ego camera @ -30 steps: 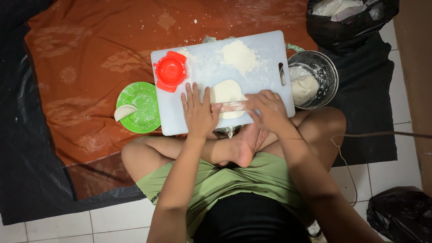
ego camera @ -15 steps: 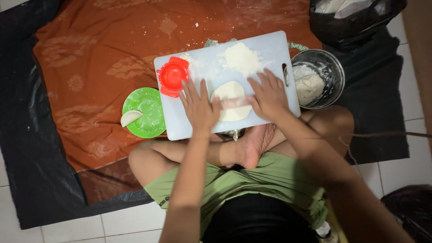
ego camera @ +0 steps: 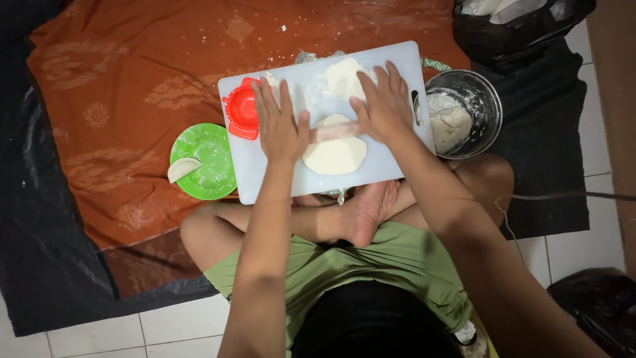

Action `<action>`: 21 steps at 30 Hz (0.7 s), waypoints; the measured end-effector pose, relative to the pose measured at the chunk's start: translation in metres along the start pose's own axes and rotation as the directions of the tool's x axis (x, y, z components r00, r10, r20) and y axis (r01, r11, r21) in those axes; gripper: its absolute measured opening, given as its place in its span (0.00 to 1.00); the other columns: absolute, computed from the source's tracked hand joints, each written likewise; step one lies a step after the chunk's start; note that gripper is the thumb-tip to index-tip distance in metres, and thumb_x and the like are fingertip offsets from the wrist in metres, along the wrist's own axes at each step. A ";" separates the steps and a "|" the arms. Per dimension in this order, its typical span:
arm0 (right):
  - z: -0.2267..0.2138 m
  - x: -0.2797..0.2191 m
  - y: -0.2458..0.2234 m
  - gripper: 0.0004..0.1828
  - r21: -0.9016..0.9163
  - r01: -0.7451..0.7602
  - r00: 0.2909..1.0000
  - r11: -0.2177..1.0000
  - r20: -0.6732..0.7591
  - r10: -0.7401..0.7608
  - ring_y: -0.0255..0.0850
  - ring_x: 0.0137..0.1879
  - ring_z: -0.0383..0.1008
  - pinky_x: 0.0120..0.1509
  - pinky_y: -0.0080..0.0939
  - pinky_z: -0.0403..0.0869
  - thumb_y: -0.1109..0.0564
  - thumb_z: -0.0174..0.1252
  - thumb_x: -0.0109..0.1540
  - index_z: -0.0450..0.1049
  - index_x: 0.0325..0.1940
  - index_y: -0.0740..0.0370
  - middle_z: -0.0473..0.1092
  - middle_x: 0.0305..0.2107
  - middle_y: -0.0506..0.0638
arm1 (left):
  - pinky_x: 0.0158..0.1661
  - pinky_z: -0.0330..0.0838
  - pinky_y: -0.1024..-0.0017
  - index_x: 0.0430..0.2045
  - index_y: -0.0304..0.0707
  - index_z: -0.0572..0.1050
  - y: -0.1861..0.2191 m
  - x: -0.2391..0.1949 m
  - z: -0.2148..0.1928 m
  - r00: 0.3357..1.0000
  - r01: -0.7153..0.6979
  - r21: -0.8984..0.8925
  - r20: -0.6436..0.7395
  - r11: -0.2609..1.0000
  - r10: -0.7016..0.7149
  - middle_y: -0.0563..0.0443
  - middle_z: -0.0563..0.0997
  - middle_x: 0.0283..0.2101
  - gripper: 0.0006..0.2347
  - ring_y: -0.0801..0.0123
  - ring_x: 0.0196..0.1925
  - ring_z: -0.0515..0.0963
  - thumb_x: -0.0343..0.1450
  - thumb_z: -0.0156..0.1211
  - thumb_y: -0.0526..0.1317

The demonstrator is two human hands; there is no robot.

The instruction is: A person is preparing pastry skins by kneading dough into a ball and then using a rolling pin to flatten it on a cutting board while sitting on the floor.

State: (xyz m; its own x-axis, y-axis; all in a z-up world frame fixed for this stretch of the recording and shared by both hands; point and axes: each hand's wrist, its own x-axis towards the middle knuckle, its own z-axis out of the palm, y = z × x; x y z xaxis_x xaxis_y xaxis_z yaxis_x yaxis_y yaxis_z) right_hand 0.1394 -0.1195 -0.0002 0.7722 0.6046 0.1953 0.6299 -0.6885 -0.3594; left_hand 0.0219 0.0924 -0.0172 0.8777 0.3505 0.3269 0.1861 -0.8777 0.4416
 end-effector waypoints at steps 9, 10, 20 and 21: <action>-0.008 -0.098 -0.017 0.33 -0.147 0.142 0.990 0.979 0.019 -0.141 0.64 0.75 0.54 0.71 0.63 0.57 0.36 0.42 0.69 0.66 0.71 0.57 0.63 0.61 0.65 | 0.74 0.38 0.49 0.70 0.33 0.59 0.017 -0.093 -0.017 0.992 -0.035 0.041 0.120 0.999 0.030 0.31 0.49 0.76 0.32 0.41 0.79 0.43 0.75 0.39 0.57; -0.005 -0.085 -0.014 0.33 -0.147 0.144 0.990 0.979 0.018 -0.142 0.64 0.75 0.54 0.71 0.63 0.57 0.36 0.42 0.69 0.66 0.71 0.57 0.63 0.61 0.65 | 0.74 0.38 0.49 0.70 0.33 0.59 0.014 -0.082 -0.011 0.993 -0.035 0.041 0.118 0.999 0.030 0.31 0.49 0.76 0.32 0.41 0.79 0.43 0.75 0.39 0.57; -0.010 -0.033 -0.013 0.29 -0.071 -0.039 0.998 0.997 0.054 0.043 0.63 0.77 0.46 0.73 0.63 0.52 0.41 0.41 0.72 0.66 0.72 0.57 0.62 0.64 0.66 | 0.75 0.30 0.48 0.70 0.37 0.62 0.018 -0.022 -0.008 0.984 0.080 0.122 0.148 0.989 -0.097 0.29 0.47 0.76 0.31 0.41 0.79 0.39 0.75 0.45 0.58; -0.010 -0.043 -0.016 0.27 -0.066 -0.035 0.999 0.997 0.006 0.036 0.63 0.76 0.51 0.72 0.63 0.53 0.44 0.45 0.71 0.68 0.70 0.58 0.64 0.62 0.66 | 0.74 0.31 0.47 0.68 0.36 0.64 0.018 -0.032 -0.008 0.994 0.038 0.120 0.098 0.992 -0.049 0.27 0.49 0.75 0.31 0.39 0.79 0.41 0.73 0.48 0.57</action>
State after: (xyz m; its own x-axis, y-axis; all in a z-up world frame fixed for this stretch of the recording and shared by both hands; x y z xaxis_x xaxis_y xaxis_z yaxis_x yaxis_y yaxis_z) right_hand 0.0973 -0.1385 0.0064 0.7936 0.5821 0.1769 0.6066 -0.7343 -0.3048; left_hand -0.0060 0.0676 -0.0131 0.9065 0.3597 0.2210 0.2704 -0.8967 0.3504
